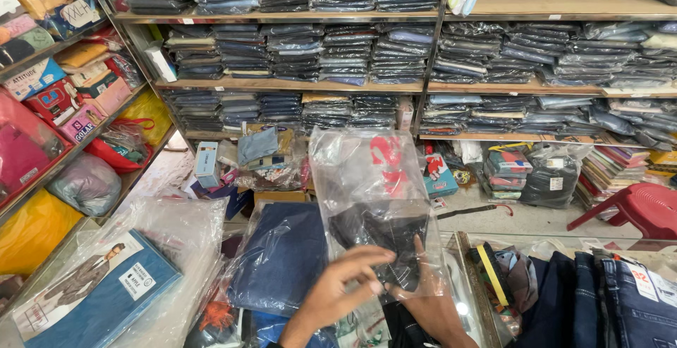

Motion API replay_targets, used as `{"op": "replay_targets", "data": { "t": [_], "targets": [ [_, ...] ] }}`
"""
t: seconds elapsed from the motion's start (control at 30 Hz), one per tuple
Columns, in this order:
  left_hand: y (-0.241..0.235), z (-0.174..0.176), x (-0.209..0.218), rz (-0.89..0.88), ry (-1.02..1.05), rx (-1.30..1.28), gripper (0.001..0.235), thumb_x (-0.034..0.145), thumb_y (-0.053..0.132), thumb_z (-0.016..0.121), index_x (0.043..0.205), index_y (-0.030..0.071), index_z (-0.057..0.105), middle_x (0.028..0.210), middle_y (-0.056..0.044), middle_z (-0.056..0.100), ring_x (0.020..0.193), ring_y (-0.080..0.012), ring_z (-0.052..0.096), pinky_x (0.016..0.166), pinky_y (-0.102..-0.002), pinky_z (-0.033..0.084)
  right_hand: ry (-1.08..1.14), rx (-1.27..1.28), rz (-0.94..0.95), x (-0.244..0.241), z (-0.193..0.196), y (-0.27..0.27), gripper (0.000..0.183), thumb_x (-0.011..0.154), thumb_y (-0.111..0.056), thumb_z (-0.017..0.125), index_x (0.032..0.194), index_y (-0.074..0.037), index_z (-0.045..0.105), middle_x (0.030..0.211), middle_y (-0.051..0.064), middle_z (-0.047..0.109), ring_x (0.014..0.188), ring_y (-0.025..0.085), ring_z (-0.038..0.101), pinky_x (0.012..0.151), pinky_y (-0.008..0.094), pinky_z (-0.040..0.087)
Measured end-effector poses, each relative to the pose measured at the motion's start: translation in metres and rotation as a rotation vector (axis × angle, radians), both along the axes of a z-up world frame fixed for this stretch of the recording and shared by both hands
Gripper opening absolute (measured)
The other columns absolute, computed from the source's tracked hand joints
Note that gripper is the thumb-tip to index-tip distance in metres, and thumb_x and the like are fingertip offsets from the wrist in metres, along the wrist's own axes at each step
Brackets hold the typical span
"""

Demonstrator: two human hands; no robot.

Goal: The person brushes a pair of blue jeans with a brush, folds them, and places them into a plastic bag. Then the person brushes a pair of black jeans, folds them, and places them into a plastic bag.

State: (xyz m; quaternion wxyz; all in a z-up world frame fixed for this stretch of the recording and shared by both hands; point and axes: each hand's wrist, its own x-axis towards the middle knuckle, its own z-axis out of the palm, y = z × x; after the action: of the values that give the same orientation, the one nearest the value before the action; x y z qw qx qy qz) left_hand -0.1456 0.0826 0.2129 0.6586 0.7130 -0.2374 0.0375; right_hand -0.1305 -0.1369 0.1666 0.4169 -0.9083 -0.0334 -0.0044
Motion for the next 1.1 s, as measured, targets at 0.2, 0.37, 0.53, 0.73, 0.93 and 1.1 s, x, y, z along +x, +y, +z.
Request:
{"op": "replay_targets", "data": {
  "t": [0.2, 0.37, 0.53, 0.73, 0.93, 1.1],
  "targets": [
    [0.020, -0.145, 0.084, 0.459, 0.600, -0.528, 0.051, 0.104, 0.047, 0.043, 0.140, 0.013, 0.055, 0.131, -0.013, 0.056, 0.115, -0.0250, 0.050, 0.094, -0.040, 0.043, 0.065, 0.156, 0.003, -0.001, 0.023, 0.000, 0.111, 0.070, -0.037, 0.085, 0.162, -0.020, 0.026, 0.142, 0.022, 0.059, 0.132, 0.034, 0.057, 0.109, 0.042, 0.044],
    [-0.068, -0.305, 0.074, 0.190, 1.256, -0.423, 0.081, 0.100, 0.070, 0.021, 0.162, 0.017, 0.024, 0.159, -0.015, 0.031, 0.147, -0.0390, 0.030, 0.104, -0.056, 0.038, 0.073, 0.167, -0.078, 0.019, -0.015, 0.002, 0.091, 0.073, -0.046, 0.081, 0.151, -0.012, 0.048, 0.130, 0.022, 0.069, 0.117, 0.033, 0.072, 0.101, 0.040, 0.052],
    [-0.064, -0.338, 0.005, -0.025, 1.298, -0.436, 0.076, 0.100, 0.063, 0.023, 0.162, 0.020, 0.011, 0.161, -0.018, 0.032, 0.140, -0.0441, 0.055, 0.104, -0.048, 0.057, -0.072, -0.402, 0.119, 0.056, -0.091, -0.031, 0.054, 0.102, -0.044, 0.051, 0.155, -0.034, 0.061, 0.142, 0.017, 0.062, 0.119, 0.031, 0.067, 0.102, 0.042, 0.052],
    [-0.004, -0.282, -0.019, 0.164, 1.268, -0.034, 0.074, 0.101, 0.066, 0.037, 0.147, 0.010, 0.046, 0.132, -0.019, 0.069, 0.094, -0.0263, 0.077, 0.083, -0.040, 0.065, -0.006, -0.540, -0.079, 0.021, -0.165, -0.070, 0.076, 0.082, -0.050, 0.062, 0.153, -0.028, 0.045, 0.158, 0.034, 0.013, 0.145, 0.048, 0.029, 0.114, 0.051, 0.036],
    [-0.024, -0.320, -0.056, 0.113, 0.939, 0.101, 0.038, 0.101, 0.036, 0.062, 0.119, 0.003, 0.065, 0.092, -0.016, 0.076, 0.065, -0.0152, 0.067, 0.053, -0.030, 0.052, -0.127, -0.751, 0.390, -0.034, -0.148, -0.024, 0.068, 0.101, -0.058, 0.038, 0.159, -0.033, 0.016, 0.172, 0.006, -0.001, 0.158, 0.030, 0.001, 0.120, 0.070, 0.000],
    [-0.014, -0.339, -0.049, 0.199, 0.969, 0.175, 0.019, 0.096, 0.029, 0.065, 0.106, 0.013, 0.067, 0.075, 0.000, 0.066, 0.062, -0.0125, 0.061, 0.054, -0.032, 0.052, 0.253, -0.908, 0.405, 0.002, -0.111, -0.007, 0.067, 0.106, -0.054, 0.037, 0.164, -0.038, 0.006, 0.173, 0.000, -0.010, 0.159, 0.026, -0.006, 0.120, 0.073, -0.005]
  ]
}}
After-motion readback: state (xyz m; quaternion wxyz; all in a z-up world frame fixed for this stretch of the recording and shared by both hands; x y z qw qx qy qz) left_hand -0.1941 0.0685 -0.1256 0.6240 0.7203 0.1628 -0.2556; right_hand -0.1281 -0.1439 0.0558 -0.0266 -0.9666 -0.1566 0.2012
